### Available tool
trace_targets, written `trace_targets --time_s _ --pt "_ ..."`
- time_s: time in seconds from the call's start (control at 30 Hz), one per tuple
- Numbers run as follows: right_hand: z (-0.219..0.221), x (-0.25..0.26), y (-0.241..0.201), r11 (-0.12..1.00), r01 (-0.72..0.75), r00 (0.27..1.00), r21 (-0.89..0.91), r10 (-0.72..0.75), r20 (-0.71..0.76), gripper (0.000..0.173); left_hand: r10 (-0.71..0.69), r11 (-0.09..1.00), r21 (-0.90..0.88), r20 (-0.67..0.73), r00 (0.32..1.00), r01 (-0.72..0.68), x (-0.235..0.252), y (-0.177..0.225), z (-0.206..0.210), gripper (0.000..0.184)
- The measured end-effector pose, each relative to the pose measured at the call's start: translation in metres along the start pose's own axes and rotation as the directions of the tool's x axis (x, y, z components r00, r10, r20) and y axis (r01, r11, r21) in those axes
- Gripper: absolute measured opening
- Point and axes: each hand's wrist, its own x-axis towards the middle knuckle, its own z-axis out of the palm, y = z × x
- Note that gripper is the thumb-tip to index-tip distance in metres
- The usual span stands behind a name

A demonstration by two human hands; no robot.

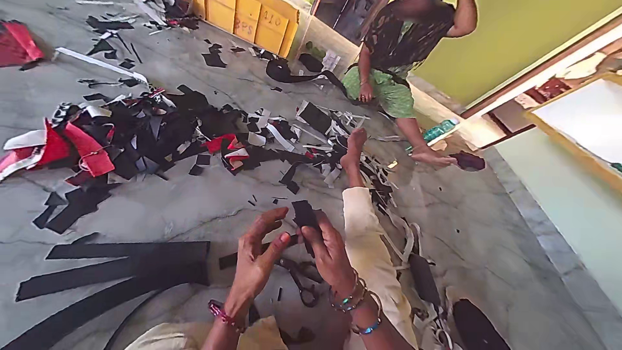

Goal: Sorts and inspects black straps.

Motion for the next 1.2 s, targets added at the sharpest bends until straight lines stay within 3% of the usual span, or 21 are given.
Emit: trace_targets --time_s 0.13,0.33,0.5,0.57,0.8,1.07,1.2 --pt "0.006 -0.006 0.007 0.993 0.102 0.994 -0.052 -0.104 -0.039 0.034 0.075 0.997 -0.004 0.046 0.996 -0.075 -0.001 -0.002 0.001 0.057" --pt "0.011 -0.008 0.012 0.986 0.151 0.987 -0.076 -0.155 -0.046 0.03 0.13 0.991 -0.015 0.053 0.99 -0.129 0.0 -0.007 0.003 0.039" --pt "0.02 -0.01 0.016 0.91 0.155 0.972 -0.385 -0.209 -0.103 0.032 0.093 0.995 0.038 -0.007 0.996 -0.093 -0.006 -0.012 0.021 0.069" --pt "0.026 -0.011 0.017 0.852 0.162 0.96 -0.498 -0.252 -0.118 0.03 0.045 0.999 -0.015 -0.067 0.997 -0.046 -0.009 -0.015 0.028 0.071" --pt "0.04 -0.019 0.023 0.811 0.158 0.952 -0.563 -0.277 -0.132 0.031 -0.063 0.983 -0.183 -0.196 0.979 0.027 -0.011 -0.013 0.037 0.03" --pt "0.045 -0.017 0.022 0.819 0.158 0.95 -0.551 -0.279 -0.142 0.032 -0.084 0.983 -0.176 -0.22 0.972 0.045 -0.009 -0.01 0.034 0.022" --pt "0.044 -0.017 0.02 0.821 0.118 0.964 -0.558 -0.229 -0.133 0.032 -0.116 0.978 -0.195 -0.185 0.976 0.079 -0.008 -0.011 0.034 0.028"
